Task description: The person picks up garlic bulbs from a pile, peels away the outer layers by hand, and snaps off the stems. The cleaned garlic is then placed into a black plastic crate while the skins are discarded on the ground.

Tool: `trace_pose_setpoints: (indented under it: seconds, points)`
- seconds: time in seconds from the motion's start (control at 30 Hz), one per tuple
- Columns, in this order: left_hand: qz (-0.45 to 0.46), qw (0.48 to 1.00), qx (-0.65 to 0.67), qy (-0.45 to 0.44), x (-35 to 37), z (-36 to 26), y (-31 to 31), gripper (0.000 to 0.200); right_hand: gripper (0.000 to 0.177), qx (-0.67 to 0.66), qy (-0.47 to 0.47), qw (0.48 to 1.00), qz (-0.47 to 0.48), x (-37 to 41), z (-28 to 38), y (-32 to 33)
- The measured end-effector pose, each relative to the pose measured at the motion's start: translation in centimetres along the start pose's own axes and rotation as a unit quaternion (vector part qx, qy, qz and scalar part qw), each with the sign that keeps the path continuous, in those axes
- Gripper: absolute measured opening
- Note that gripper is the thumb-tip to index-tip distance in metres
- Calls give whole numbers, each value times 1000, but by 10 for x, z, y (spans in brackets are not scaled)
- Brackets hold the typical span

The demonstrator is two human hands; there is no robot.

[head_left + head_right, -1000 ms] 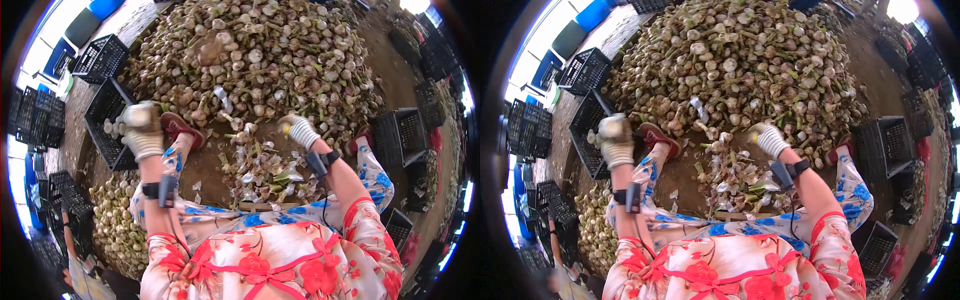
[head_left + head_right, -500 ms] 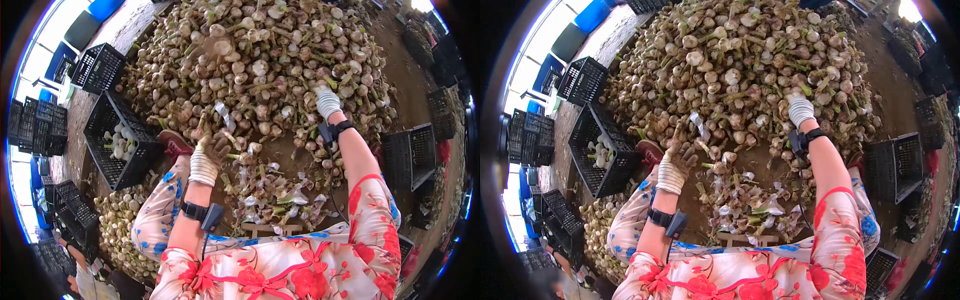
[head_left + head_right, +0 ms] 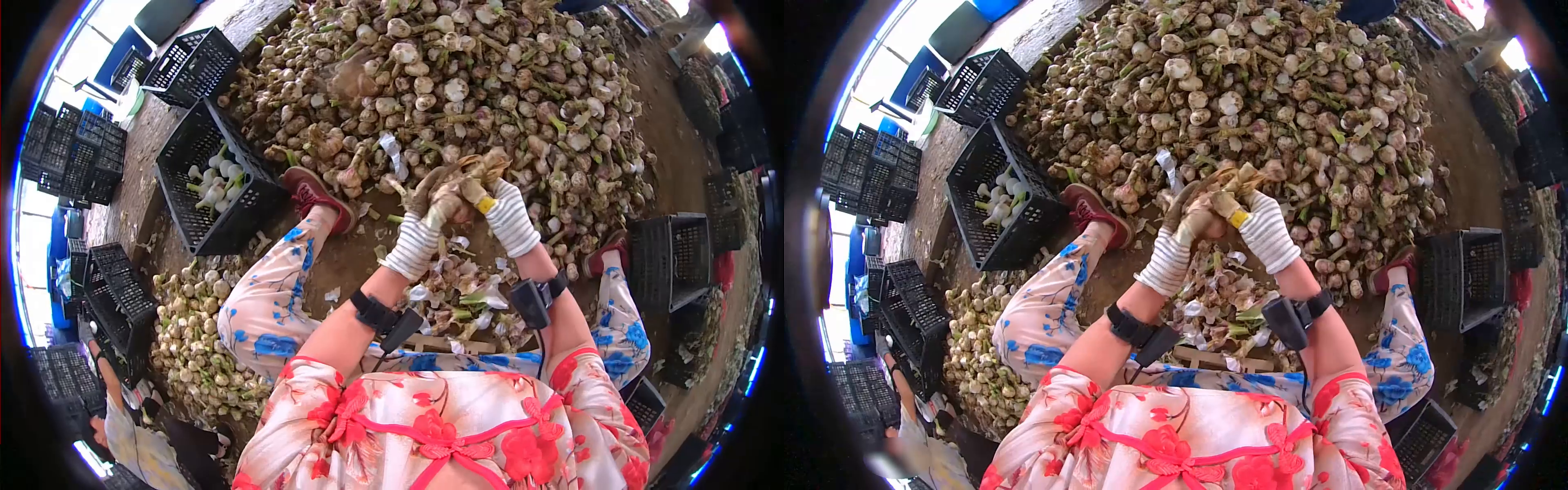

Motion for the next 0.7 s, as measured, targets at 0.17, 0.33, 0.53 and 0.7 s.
trace_pose_setpoints:
  seconds: [0.17, 0.33, 0.53, 0.7]
  points:
    - [-17, 993, 15, 118, 15, 17, 21, 43, 22, 187, 87, 977, 51, 25, 19, -2]
    - [36, 946, 150, 286, 33, -3, -2, 45, 19, 66, 76, 994, 30, 34, -10, 9]
    - [-43, 945, -183, -269, 29, -11, 2, 63, 14, -96, -94, 988, -70, 46, -3, -2]
    - [-69, 995, 26, 60, 37, -22, 4, 23, 18, 259, 284, 919, -90, 40, -1, -8]
Point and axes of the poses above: each hand's wrist, its own x-axis away from the middle knuckle, its own y-axis out of the back of the hand, z = x × y, the point moved 4 cm from there along -x, towards the middle knuckle, and after that the axes turned 15 degrees about -z, right-handed, at the moved point
